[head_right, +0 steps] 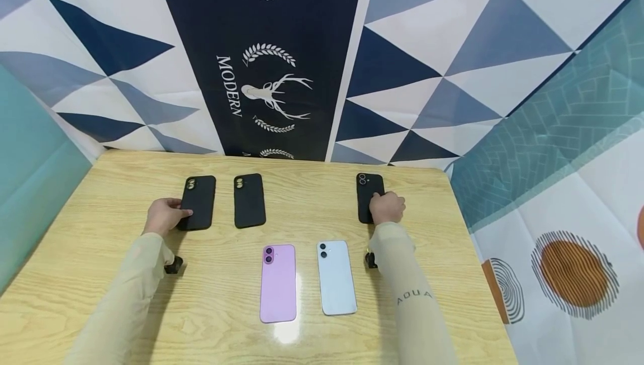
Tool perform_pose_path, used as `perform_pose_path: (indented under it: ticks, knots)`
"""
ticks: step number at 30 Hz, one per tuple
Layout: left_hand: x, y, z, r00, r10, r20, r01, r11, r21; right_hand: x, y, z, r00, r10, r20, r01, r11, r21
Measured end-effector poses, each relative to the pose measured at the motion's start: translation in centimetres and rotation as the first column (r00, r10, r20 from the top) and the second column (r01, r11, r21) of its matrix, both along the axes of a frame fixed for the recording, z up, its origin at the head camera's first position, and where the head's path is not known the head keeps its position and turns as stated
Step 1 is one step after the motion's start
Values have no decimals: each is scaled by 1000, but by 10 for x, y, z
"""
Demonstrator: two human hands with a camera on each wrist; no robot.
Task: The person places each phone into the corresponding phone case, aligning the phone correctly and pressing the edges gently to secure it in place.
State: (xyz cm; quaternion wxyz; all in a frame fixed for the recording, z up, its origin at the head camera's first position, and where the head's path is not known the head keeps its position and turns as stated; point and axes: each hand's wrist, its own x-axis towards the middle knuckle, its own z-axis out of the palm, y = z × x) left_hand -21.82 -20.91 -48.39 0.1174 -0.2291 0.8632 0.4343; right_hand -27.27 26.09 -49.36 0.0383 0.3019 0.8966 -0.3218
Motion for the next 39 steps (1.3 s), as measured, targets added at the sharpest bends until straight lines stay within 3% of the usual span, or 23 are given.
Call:
perform_pose_path:
  ticks: [9, 14, 19, 30, 39]
  knots:
    - [-3, 0, -2, 1000, 12, 22, -12, 1000, 16, 4, 6, -2, 999, 18, -43, -19, 1000, -21]
    - [-2, -3, -4, 1000, 1, 23, -2, 1000, 27, 8, 9, -2, 995, 71, -66, -71, 997, -8]
    - [0, -9, -7, 1000, -5, 10, 4, 996, 88, 17, 11, -1, 989, 126, -78, -127, 992, 1]
    - [-1, -19, -11, 997, 71, 15, -72, 948, 309, 37, 10, -2, 978, 185, -97, -183, 983, 22]
    - [0, -20, -8, 996, 80, 26, -84, 938, 337, 54, 1, -2, 964, 191, -183, -189, 982, 29]
